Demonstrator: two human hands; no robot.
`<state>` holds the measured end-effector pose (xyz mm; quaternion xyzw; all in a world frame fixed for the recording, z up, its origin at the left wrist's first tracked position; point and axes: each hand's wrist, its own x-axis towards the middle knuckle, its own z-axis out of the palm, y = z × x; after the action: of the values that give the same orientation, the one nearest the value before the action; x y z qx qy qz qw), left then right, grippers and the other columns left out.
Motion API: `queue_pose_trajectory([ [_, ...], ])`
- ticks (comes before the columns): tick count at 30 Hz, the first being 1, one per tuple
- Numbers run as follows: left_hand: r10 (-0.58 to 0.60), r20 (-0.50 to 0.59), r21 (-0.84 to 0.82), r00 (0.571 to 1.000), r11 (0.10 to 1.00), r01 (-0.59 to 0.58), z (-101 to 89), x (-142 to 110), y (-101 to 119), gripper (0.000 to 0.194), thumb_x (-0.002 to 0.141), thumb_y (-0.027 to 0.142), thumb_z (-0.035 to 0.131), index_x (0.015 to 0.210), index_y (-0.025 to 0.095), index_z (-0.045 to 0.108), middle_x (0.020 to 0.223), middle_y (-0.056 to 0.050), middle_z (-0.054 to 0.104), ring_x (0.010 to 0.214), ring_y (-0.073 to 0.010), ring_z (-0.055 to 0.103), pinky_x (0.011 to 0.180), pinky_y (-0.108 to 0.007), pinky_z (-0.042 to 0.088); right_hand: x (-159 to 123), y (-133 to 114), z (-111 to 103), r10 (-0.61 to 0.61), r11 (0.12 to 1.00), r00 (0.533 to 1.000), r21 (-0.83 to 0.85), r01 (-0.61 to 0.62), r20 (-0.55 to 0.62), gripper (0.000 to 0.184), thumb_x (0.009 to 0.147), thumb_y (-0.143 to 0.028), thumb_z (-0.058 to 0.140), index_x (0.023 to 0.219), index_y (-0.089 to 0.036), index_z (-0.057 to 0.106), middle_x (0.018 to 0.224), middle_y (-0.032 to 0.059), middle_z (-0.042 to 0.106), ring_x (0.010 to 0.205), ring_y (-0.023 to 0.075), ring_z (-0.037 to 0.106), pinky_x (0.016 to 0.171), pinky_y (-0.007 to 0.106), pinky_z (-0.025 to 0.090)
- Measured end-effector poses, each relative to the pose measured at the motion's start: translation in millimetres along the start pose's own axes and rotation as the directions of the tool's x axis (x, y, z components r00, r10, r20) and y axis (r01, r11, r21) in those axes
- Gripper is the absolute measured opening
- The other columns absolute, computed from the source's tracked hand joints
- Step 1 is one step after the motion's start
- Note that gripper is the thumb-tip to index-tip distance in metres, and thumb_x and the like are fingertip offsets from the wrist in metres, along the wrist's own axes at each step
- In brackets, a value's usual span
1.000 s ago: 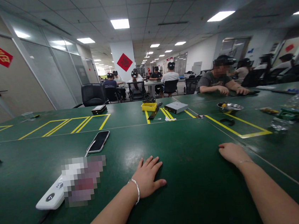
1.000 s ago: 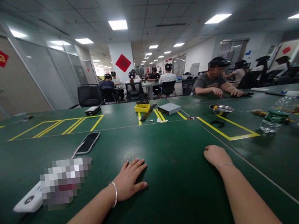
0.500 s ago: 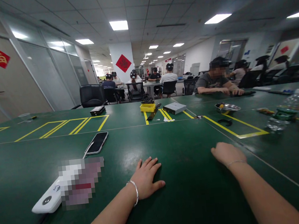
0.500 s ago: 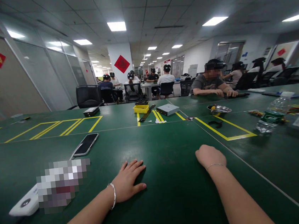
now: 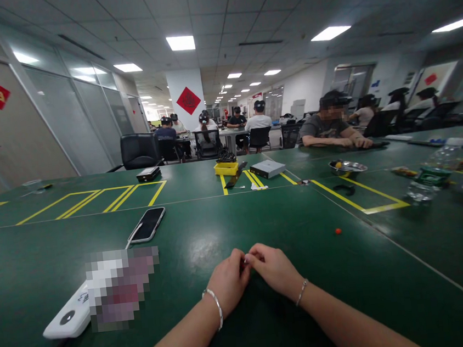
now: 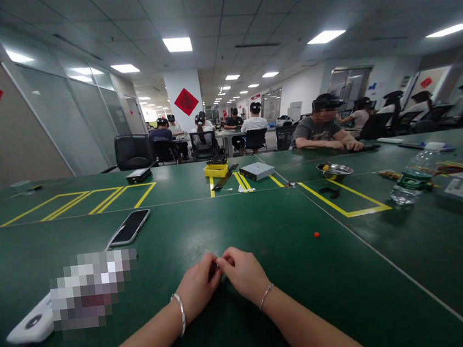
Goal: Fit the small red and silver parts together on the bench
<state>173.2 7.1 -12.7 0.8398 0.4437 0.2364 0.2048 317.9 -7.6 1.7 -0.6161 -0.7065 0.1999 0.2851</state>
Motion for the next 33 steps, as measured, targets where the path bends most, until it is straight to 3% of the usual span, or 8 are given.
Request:
queue_pose_trajectory([
  [3, -0.006, -0.024, -0.040, 1.000, 0.999, 0.005, -3.3, 1.9, -3.6, 0.016, 0.079, 0.028, 0.037, 0.091, 0.021, 0.044, 0.077, -0.001, 0.058, 0.071, -0.0151, 0.056, 0.064, -0.026, 0.041, 10.4, 30.1, -34.7, -0.010, 0.940, 0.976, -0.336, -0.064, -0.215, 0.031, 0.079, -0.034, 0.032, 0.091, -0.017, 0.055, 0.090, 0.0076, 0.058, 0.088, 0.0176, 0.049, 0.077, 0.030, 0.035],
  [7, -0.017, -0.009, -0.225, 1.000, 0.974, 0.015, -5.2, 5.2, -12.1, 0.022, 0.081, 0.027, 0.033, 0.101, 0.022, 0.041, 0.089, -0.002, 0.059, 0.081, -0.0139, 0.056, 0.072, -0.027, 0.042, 13.1, 100.9, -77.1, 0.128, 0.728, 0.863, -0.544, -0.417, -0.489, 0.043, 0.076, -0.033, 0.035, 0.115, -0.017, 0.042, 0.126, 0.0133, 0.032, 0.116, 0.0321, 0.023, 0.088, 0.049, 0.022],
  [11, -0.077, -0.041, -0.386, 0.996, 0.921, 0.056, -4.3, 8.3, -18.2, 0.021, 0.079, 0.022, 0.036, 0.100, 0.019, 0.038, 0.093, -0.003, 0.059, 0.083, -0.0127, 0.056, 0.076, -0.027, 0.042, 8.0, 159.5, -97.1, 0.372, 0.620, 0.818, -0.538, -0.571, -0.439, 0.047, 0.078, -0.034, 0.026, 0.117, -0.014, 0.042, 0.120, 0.0164, 0.040, 0.110, 0.0293, 0.035, 0.083, 0.045, 0.031],
  [21, -0.146, -0.061, -0.382, 0.987, 0.918, 0.112, -9.9, 8.8, -15.9, 0.011, 0.069, 0.023, 0.049, 0.080, 0.019, 0.049, 0.063, 0.004, 0.050, 0.059, -0.0095, 0.048, 0.057, -0.021, 0.039, 6.6, 154.6, -102.6, 0.390, 0.617, 0.834, -0.562, -0.551, -0.391, 0.032, 0.072, -0.015, 0.033, 0.087, -0.014, 0.060, 0.087, 0.0141, 0.058, 0.081, 0.0217, 0.054, 0.068, 0.033, 0.040],
  [24, -0.178, -0.036, -0.423, 0.983, 0.894, 0.147, -10.8, 11.2, -16.6, 0.011, 0.068, 0.023, 0.050, 0.078, 0.018, 0.051, 0.060, 0.005, 0.047, 0.056, -0.0090, 0.046, 0.055, -0.021, 0.038, 14.0, 139.0, -93.2, 0.361, 0.775, 0.843, -0.374, -0.509, -0.399, 0.026, 0.074, -0.024, 0.036, 0.085, -0.016, 0.058, 0.083, 0.0098, 0.059, 0.075, 0.0183, 0.055, 0.066, 0.031, 0.042],
  [27, -0.179, -0.017, -0.509, 0.984, 0.848, 0.146, -9.6, 13.6, -18.2, 0.015, 0.071, 0.025, 0.048, 0.082, 0.017, 0.050, 0.068, 0.002, 0.053, 0.062, -0.0099, 0.050, 0.059, -0.022, 0.040, 21.6, 113.4, -71.6, 0.402, 0.915, 0.878, 0.102, -0.389, -0.261, 0.021, 0.071, -0.028, 0.043, 0.083, -0.016, 0.056, 0.079, 0.0056, 0.059, 0.070, 0.0140, 0.055, 0.067, 0.028, 0.044],
  [30, -0.168, -0.001, -0.581, 0.986, 0.803, 0.136, -8.6, 14.8, -19.2, 0.018, 0.075, 0.027, 0.044, 0.087, 0.016, 0.049, 0.072, 0.000, 0.056, 0.067, -0.0109, 0.054, 0.065, -0.024, 0.041, 23.2, 78.2, -45.2, 0.360, 0.750, 0.932, 0.608, -0.261, -0.043, 0.020, 0.065, -0.022, 0.053, 0.083, -0.013, 0.055, 0.080, 0.0051, 0.059, 0.072, 0.0114, 0.055, 0.070, 0.025, 0.044],
  [33, -0.168, -0.008, -0.572, 0.986, 0.810, 0.133, -8.5, 14.9, -19.5, 0.021, 0.077, 0.031, 0.041, 0.088, 0.015, 0.050, 0.067, 0.001, 0.056, 0.065, -0.0112, 0.053, 0.065, -0.024, 0.041, 19.6, 45.2, -24.1, 0.249, 0.484, 0.962, 0.847, -0.220, 0.108, 0.020, 0.060, -0.016, 0.060, 0.079, -0.013, 0.056, 0.081, 0.0040, 0.058, 0.072, 0.0091, 0.054, 0.073, 0.023, 0.042],
])
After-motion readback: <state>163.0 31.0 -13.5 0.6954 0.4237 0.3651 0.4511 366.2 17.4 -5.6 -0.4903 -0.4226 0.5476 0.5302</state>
